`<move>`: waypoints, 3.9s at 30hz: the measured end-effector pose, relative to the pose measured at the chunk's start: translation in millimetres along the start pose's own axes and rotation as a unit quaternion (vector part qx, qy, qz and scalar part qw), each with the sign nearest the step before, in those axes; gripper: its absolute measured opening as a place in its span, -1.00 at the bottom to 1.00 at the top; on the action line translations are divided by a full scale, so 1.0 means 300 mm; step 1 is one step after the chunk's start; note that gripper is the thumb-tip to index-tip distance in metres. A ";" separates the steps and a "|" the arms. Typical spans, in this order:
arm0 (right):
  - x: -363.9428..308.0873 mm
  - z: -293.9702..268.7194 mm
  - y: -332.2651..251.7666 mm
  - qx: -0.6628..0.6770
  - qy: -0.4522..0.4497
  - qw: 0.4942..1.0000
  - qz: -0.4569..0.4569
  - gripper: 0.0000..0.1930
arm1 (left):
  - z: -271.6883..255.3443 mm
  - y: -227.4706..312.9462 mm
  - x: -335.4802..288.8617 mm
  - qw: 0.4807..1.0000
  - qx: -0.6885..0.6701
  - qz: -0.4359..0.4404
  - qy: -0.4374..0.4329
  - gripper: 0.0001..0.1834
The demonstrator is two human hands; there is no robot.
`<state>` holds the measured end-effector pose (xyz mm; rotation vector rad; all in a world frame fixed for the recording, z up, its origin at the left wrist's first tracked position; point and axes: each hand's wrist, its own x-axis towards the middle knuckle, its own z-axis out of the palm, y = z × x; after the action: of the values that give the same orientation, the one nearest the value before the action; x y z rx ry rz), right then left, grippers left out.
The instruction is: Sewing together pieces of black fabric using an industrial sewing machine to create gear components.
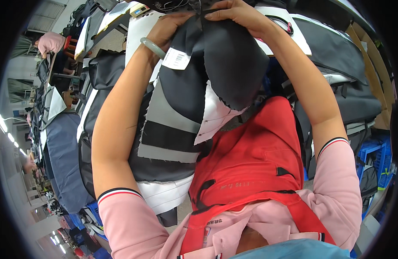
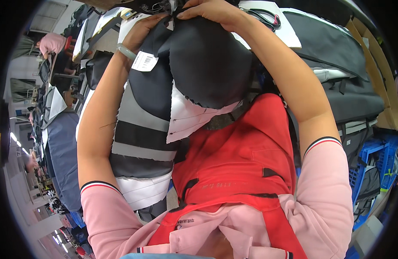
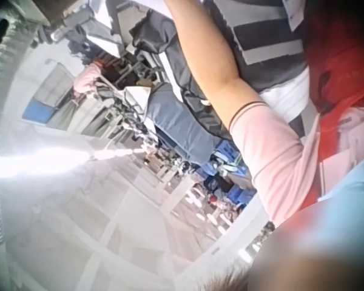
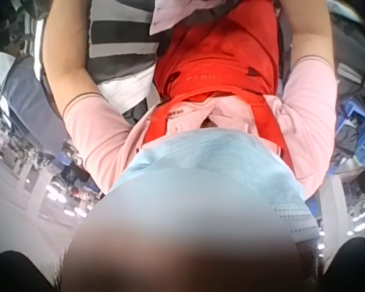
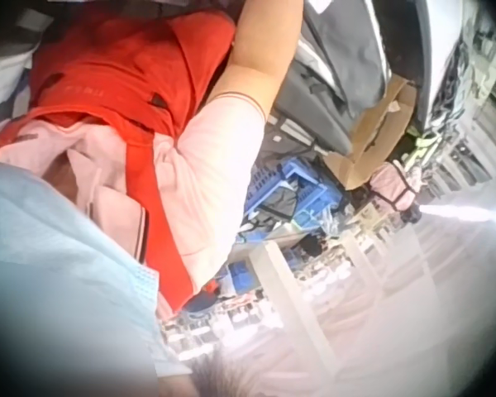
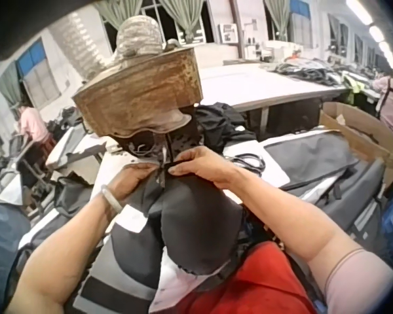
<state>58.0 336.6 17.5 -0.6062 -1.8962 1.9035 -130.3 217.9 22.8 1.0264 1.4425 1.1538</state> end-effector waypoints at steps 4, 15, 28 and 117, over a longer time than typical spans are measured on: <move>0.004 0.006 0.014 -0.024 0.032 0.999 0.000 -0.73 | -0.012 -0.028 0.022 0.998 -0.056 0.012 -0.002 -0.69; -0.430 0.022 -0.082 -0.379 -0.020 0.922 -0.070 -0.54 | 0.282 -0.031 -0.249 0.979 0.044 0.191 -0.051 -0.78; -1.138 -0.439 -0.074 -0.040 0.381 0.910 -0.156 -0.75 | 0.226 -0.414 -0.700 0.729 0.646 0.134 0.182 0.05; -0.121 -0.080 -0.027 -0.206 0.015 0.978 0.028 -0.44 | 0.076 -0.012 -0.021 0.991 0.047 0.017 0.128 -0.74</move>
<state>101.2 336.7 26.9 -0.8124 -2.2927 1.5249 -106.9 214.4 19.0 0.9974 1.6998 1.2896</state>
